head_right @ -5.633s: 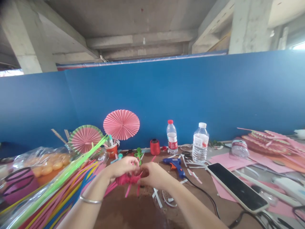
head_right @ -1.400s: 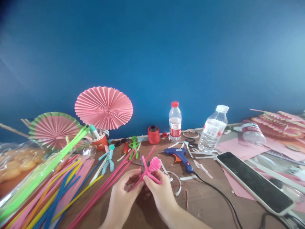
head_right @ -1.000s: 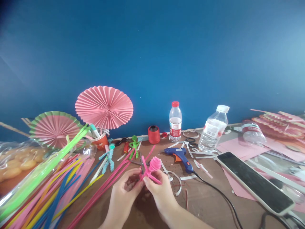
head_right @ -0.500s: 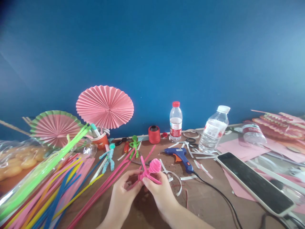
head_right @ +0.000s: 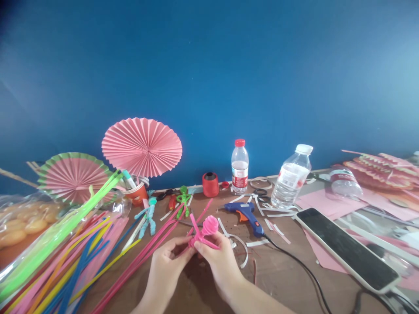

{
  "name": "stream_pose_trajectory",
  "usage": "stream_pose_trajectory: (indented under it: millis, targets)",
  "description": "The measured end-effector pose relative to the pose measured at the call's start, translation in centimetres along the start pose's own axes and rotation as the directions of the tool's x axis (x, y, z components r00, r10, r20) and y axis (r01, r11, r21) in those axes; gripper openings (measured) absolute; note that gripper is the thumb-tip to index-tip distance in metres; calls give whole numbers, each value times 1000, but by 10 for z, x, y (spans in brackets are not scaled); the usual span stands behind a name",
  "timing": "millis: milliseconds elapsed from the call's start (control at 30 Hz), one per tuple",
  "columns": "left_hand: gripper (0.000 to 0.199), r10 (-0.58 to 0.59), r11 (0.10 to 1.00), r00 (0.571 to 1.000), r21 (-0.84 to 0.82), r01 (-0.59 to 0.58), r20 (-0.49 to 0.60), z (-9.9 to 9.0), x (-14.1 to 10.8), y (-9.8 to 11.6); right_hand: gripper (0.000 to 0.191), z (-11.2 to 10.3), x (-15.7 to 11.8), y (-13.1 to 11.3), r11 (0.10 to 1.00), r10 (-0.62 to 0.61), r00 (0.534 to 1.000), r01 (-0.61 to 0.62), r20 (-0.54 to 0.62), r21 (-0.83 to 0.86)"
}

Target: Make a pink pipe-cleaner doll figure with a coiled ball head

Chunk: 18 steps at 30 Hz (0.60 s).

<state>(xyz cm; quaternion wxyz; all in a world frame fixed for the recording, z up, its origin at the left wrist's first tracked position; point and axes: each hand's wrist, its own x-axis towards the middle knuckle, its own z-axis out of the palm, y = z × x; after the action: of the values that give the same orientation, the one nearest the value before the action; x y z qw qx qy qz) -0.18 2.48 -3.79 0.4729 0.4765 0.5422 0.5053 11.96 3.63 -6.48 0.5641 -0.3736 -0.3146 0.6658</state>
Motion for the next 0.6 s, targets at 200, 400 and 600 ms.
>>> stream_pose_trajectory:
  millis: [200, 400, 600]
  targets:
    - [14, 3, 1000, 1000, -19, -3, 14, 1, 1, 2, 24, 0, 1, 0, 997, 35, 999, -34, -17, 65]
    - [15, -94, 985, 995, -141, 99, 43, 2, 4, -6, 30, 2, 1, -1, 973, 92, 994, -76, -64, 218]
    - [20, -129, 930, 983, -328, 166, 133, 0, 4, -3, 23, 8, 0, -8, 953, 77, 993, -99, 89, 287]
